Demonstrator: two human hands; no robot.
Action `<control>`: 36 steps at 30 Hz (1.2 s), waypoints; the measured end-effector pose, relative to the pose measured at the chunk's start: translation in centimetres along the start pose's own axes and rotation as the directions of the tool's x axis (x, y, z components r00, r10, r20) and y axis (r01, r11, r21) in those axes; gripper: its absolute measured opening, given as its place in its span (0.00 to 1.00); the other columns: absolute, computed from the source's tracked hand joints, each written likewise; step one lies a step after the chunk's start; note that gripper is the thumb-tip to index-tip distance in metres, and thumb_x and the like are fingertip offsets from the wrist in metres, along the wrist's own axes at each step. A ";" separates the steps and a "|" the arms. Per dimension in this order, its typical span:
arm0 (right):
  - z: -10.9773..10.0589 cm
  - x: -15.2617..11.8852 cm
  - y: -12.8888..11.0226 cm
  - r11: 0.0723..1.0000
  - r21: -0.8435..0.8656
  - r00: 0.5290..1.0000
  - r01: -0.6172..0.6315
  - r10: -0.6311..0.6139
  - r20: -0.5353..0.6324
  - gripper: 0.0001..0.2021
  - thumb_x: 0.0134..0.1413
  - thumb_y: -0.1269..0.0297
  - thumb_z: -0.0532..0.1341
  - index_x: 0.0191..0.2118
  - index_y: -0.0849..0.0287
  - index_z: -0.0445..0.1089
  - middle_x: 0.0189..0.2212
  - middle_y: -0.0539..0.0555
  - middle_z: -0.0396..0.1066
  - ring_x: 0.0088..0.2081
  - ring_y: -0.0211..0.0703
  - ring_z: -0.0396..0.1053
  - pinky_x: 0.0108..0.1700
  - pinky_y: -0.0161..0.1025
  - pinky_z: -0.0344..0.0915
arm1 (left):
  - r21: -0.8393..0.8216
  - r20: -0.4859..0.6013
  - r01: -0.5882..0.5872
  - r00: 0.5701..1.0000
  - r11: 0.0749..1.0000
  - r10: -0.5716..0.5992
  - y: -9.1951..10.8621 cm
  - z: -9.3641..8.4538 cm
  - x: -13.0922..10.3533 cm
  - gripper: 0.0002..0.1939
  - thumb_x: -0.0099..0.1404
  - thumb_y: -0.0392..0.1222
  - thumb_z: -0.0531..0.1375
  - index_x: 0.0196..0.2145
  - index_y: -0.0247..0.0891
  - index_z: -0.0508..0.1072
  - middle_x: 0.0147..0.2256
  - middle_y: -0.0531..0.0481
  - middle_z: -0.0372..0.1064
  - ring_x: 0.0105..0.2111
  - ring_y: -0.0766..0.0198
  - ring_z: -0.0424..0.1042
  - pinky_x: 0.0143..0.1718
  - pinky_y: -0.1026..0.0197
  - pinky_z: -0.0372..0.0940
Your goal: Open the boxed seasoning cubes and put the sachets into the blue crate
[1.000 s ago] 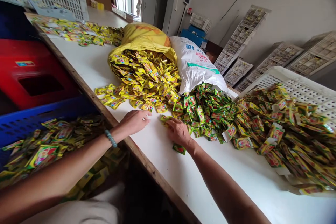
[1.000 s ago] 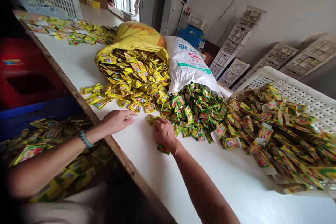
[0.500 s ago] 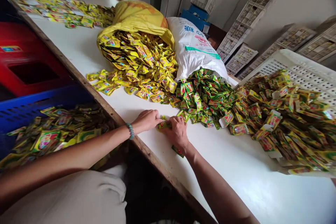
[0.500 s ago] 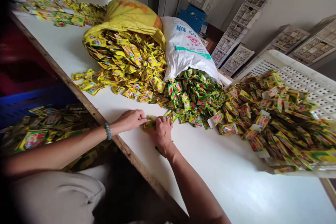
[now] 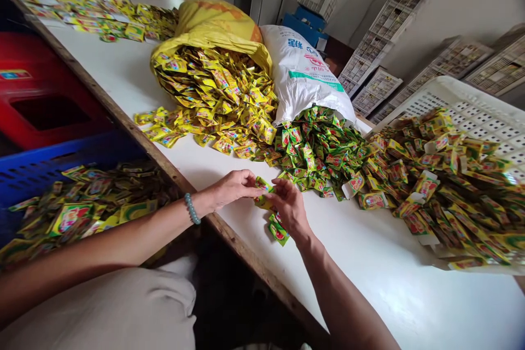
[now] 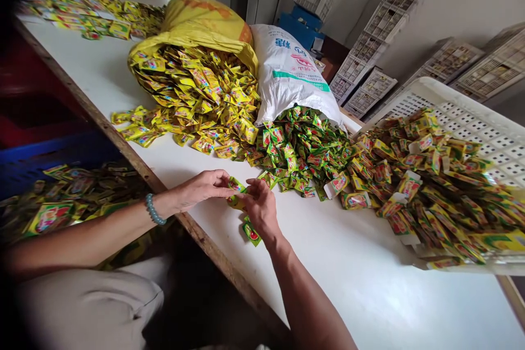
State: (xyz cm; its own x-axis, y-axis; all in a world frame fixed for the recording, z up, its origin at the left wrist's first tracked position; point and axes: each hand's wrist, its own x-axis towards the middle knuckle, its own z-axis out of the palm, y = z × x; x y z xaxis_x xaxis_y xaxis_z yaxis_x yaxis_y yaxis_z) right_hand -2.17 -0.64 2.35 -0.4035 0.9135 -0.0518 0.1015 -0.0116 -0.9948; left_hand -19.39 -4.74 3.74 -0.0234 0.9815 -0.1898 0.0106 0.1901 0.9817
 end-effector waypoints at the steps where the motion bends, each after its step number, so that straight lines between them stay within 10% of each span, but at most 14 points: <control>1: -0.2 -0.2 -0.1 0.996 0.081 0.999 -0.035 0.034 0.015 0.19 0.42 0.60 0.67 0.43 0.58 0.68 0.28 0.49 0.68 0.29 0.38 0.66 0.32 0.36 0.65 | -0.016 -0.001 -0.012 1.000 1.000 0.012 0.3 0.2 -0.1 0.18 0.48 0.50 0.69 0.31 0.35 0.71 0.27 0.51 0.72 0.29 0.62 0.71 0.33 0.60 0.65; 10: -3.4 -3.1 -1.4 0.885 -0.460 0.993 0.074 -0.107 -0.045 0.10 0.52 0.59 0.62 0.34 0.58 0.77 0.33 0.54 0.73 0.35 0.43 0.69 0.40 0.40 0.65 | 0.137 -0.033 -0.061 0.997 0.989 0.066 0.1 1.4 0.7 0.19 0.47 0.50 0.69 0.25 0.40 0.62 0.20 0.58 0.64 0.21 0.67 0.65 0.22 0.64 0.59; 27: -5.8 -3.8 -1.0 0.996 0.083 0.999 -0.041 0.044 -0.031 0.14 0.45 0.53 0.69 0.32 0.60 0.72 0.25 0.48 0.70 0.27 0.38 0.67 0.34 0.37 0.64 | 0.275 0.157 -0.184 0.977 0.944 0.145 2.5 5.6 1.4 0.12 0.49 0.45 0.65 0.30 0.38 0.71 0.22 0.53 0.71 0.25 0.62 0.70 0.30 0.61 0.63; 36: -7.8 -4.4 2.4 0.979 -0.111 0.980 -0.168 0.154 -0.124 0.18 0.49 0.48 0.64 0.27 0.61 0.67 0.22 0.47 0.63 0.25 0.34 0.56 0.27 0.33 0.54 | 0.832 0.173 -0.155 0.985 0.533 0.015 -0.6 7.0 0.5 0.18 0.47 0.56 0.67 0.26 0.41 0.67 0.30 0.47 0.71 0.32 0.53 0.71 0.30 0.59 0.57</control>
State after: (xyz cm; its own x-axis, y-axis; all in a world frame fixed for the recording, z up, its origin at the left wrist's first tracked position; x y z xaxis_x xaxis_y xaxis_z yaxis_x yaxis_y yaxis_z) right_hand 6.96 -1.46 0.85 -0.2670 0.9441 -0.1931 0.2686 -0.1195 -0.9558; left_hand -12.44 -4.25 2.92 0.1504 0.9731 -0.1744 0.8410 -0.0332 0.5400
